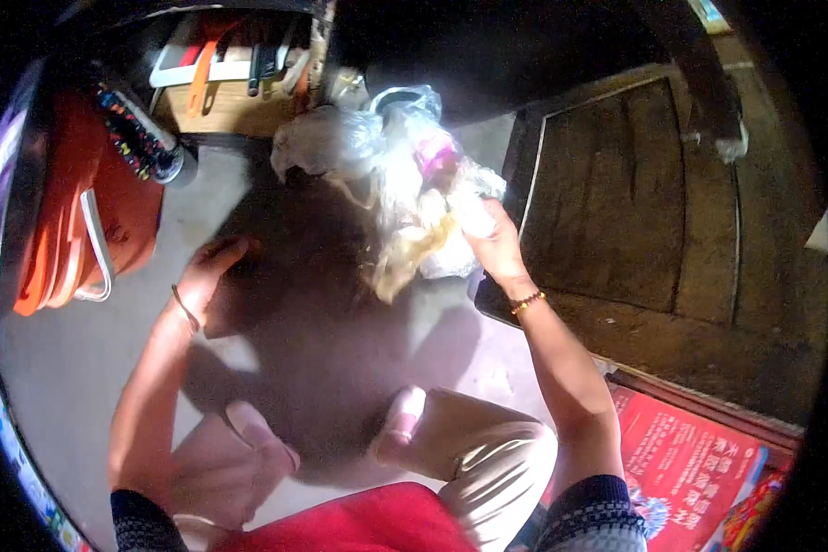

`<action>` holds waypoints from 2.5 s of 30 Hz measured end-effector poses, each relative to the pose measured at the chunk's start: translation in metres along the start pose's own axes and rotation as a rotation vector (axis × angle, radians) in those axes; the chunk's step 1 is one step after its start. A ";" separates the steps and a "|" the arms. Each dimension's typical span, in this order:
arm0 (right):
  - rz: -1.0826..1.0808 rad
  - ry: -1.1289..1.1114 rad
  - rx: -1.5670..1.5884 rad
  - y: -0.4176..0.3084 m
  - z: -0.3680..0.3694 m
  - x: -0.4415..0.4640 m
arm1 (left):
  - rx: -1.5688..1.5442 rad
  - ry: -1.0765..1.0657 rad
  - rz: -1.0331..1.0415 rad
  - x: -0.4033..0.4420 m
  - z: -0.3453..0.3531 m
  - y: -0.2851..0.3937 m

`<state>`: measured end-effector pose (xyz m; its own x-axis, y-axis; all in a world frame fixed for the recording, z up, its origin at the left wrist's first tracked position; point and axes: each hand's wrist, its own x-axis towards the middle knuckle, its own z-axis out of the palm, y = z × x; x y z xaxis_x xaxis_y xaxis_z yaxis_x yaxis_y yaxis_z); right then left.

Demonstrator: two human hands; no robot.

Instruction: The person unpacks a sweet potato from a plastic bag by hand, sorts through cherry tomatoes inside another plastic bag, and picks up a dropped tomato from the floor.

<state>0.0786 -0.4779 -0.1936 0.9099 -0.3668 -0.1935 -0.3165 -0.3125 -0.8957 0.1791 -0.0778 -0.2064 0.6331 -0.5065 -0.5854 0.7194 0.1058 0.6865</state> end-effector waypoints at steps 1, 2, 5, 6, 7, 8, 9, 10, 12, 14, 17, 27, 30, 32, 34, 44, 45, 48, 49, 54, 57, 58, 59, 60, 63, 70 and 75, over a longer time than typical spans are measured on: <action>-0.024 0.031 -0.004 0.001 0.000 -0.005 | 0.238 0.000 0.049 0.005 0.005 0.012; -0.054 0.054 -0.006 0.002 -0.001 -0.004 | 0.474 0.013 0.106 0.009 0.009 0.021; -0.111 0.095 0.098 0.007 -0.009 0.005 | 0.601 -0.084 0.129 0.029 0.001 0.026; -0.126 0.099 0.149 0.011 -0.013 0.002 | 0.697 -0.098 0.059 0.032 0.001 0.024; -0.146 0.119 0.153 0.016 -0.016 0.002 | 0.829 -0.141 -0.003 0.031 0.005 0.030; -0.142 0.135 0.270 0.023 -0.016 0.006 | 0.849 -0.143 0.021 0.038 -0.002 0.021; -0.129 0.144 0.390 0.027 -0.017 0.004 | 0.959 -0.223 0.149 0.045 -0.016 -0.003; -0.148 0.156 0.404 0.024 -0.019 0.006 | 1.007 -0.212 0.169 0.051 -0.020 -0.016; -0.041 0.116 0.569 0.014 -0.026 0.001 | 1.028 -0.099 0.080 0.057 -0.021 -0.050; -0.072 0.127 0.603 -0.004 -0.031 -0.003 | 1.326 -0.101 0.179 0.076 -0.039 -0.080; -0.123 0.069 0.868 -0.009 -0.041 -0.011 | 1.593 -0.006 0.428 0.075 -0.037 -0.083; -0.165 -0.051 0.893 -0.080 -0.035 -0.011 | 0.905 0.030 1.292 0.018 0.117 0.072; -0.175 -0.121 0.869 -0.110 -0.030 -0.005 | 1.190 -0.141 1.296 0.016 0.157 0.079; -0.173 -0.232 0.891 -0.130 -0.026 -0.002 | 1.145 -0.192 1.287 0.026 0.171 0.069; -0.164 -0.265 0.929 -0.147 -0.018 0.000 | 1.060 -0.136 1.424 0.040 0.173 0.063; -0.222 0.080 0.704 -0.105 -0.013 0.015 | 0.579 -0.051 0.779 0.060 0.094 0.069; -0.240 0.099 0.741 -0.098 -0.013 0.015 | 0.386 -0.130 0.719 0.060 0.091 0.069; -0.215 0.144 0.755 -0.094 -0.025 0.020 | 0.161 -0.172 0.564 0.058 0.083 0.069; -0.249 0.151 0.838 -0.096 -0.028 0.020 | 0.069 -0.216 0.563 0.062 0.079 0.067; -0.174 0.188 0.653 -0.104 -0.026 0.019 | -0.075 -0.214 0.472 0.068 0.075 0.063; -0.102 0.213 0.476 -0.105 -0.026 0.014 | -0.093 -0.274 0.395 0.069 0.076 0.058; -0.117 0.215 0.392 -0.104 -0.028 0.013 | -0.067 -0.234 0.395 0.069 0.076 0.057; -0.140 0.236 0.423 -0.100 -0.032 0.016 | -0.042 -0.193 0.395 0.069 0.076 0.057; -0.140 0.238 0.426 -0.101 -0.033 0.014 | -0.039 -0.194 0.394 0.068 0.076 0.058; -0.128 0.181 0.010 -0.107 -0.038 0.006 | 0.177 -0.221 0.518 0.066 0.078 0.063; -0.964 0.239 -0.680 -0.168 -0.001 -0.045 | 0.411 -0.127 0.664 0.078 0.085 0.068; -0.889 -0.066 -1.278 -0.154 0.067 -0.056 | 0.079 -0.254 0.577 0.088 0.095 0.068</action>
<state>0.0945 -0.3510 -0.0718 0.9207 0.3614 0.1476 0.3324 -0.9240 0.1893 0.2569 -0.1960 -0.1699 0.8183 -0.5748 0.0020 0.2532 0.3635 0.8965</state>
